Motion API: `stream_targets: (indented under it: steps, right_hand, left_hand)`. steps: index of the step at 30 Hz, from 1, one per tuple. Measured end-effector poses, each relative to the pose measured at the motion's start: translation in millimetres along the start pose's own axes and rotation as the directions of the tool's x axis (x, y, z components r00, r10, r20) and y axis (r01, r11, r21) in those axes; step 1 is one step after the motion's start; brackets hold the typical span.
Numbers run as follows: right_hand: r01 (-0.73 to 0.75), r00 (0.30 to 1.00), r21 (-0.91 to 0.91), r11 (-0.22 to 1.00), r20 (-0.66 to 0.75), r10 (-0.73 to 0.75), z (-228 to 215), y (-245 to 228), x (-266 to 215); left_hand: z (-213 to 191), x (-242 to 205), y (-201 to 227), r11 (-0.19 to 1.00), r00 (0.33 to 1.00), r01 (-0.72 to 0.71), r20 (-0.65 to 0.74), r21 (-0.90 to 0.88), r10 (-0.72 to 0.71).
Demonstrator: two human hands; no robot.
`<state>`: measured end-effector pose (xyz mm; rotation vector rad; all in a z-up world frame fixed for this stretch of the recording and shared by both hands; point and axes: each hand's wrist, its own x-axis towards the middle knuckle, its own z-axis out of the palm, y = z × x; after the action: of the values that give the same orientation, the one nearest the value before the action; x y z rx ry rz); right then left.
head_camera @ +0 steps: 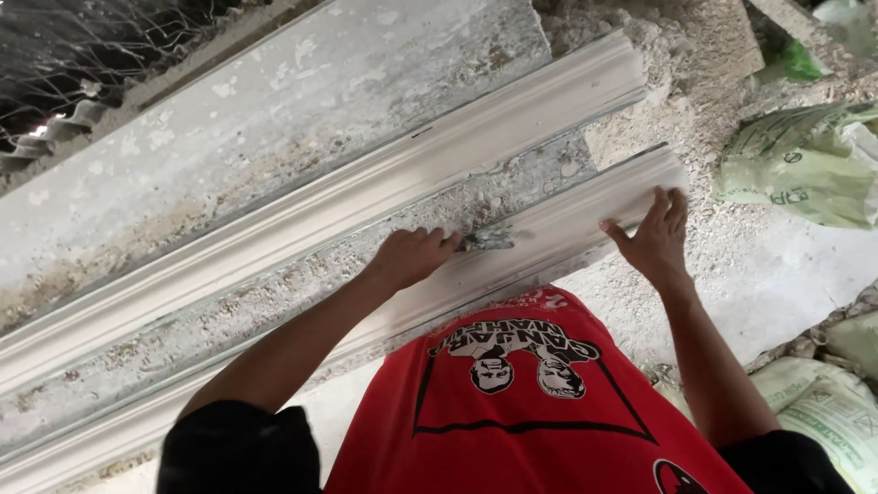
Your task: The person smooths the surface of long white moldings using a scraper tool. They work on multiple pieces laid out on a workbench, scraping along the length of each molding to remove excess material.
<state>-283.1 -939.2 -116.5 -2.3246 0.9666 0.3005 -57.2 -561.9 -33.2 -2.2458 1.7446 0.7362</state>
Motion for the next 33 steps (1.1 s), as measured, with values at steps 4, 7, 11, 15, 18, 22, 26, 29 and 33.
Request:
stream_targets:
  steps: [4,7,11,15,18,22,26,29,33]
  right_hand:
    - [0.001,0.999,-0.047,0.999,-0.034,-0.002,-17.4,18.2,21.1]
    - [0.032,0.997,0.022,0.999,-0.070,-0.030,-18.6,25.6,33.8]
    - [-0.062,0.997,0.045,0.997,0.038,0.060,-23.1,23.1,41.7]
    - [-0.085,0.996,0.041,0.996,0.043,0.084,-31.7,9.4,30.9]
    - [-0.076,0.997,0.100,0.992,0.000,0.076,-31.5,11.3,27.0]
    - [-0.029,0.999,0.063,0.998,-0.038,0.032,-19.2,22.8,34.2]
    - [-0.021,1.000,0.094,0.995,-0.018,0.023,-24.2,16.1,37.1]
    - [-0.045,0.999,0.075,0.996,0.014,0.044,-27.5,12.0,35.0]
    - [-0.052,0.999,0.109,0.993,-0.001,0.052,-32.1,7.9,25.2]
  left_hand:
    - [-3.6,-36.9,-10.0,1.000,0.998,0.009,0.061,0.007,-0.009]
    - [1.6,-27.7,-3.2,1.000,1.000,-0.007,-0.013,-0.019,0.006]
    - [-5.1,63.9,28.3,1.000,0.997,-0.018,-0.077,-0.014,0.017]
    - [-9.9,109.6,39.4,0.998,0.961,-0.038,-0.272,0.049,0.050]
    - [-33.0,83.2,34.2,0.998,0.980,-0.041,-0.193,0.046,0.049]
    - [-9.4,56.3,23.1,0.997,0.986,-0.049,-0.155,0.056,0.057]
    - [-27.5,113.0,50.6,0.999,0.985,-0.039,-0.165,0.026,0.043]
    - [-36.2,175.4,72.5,0.999,0.974,-0.039,-0.224,-0.017,0.035]
    - [-41.1,201.5,82.3,0.999,0.897,-0.052,-0.440,0.004,0.048]
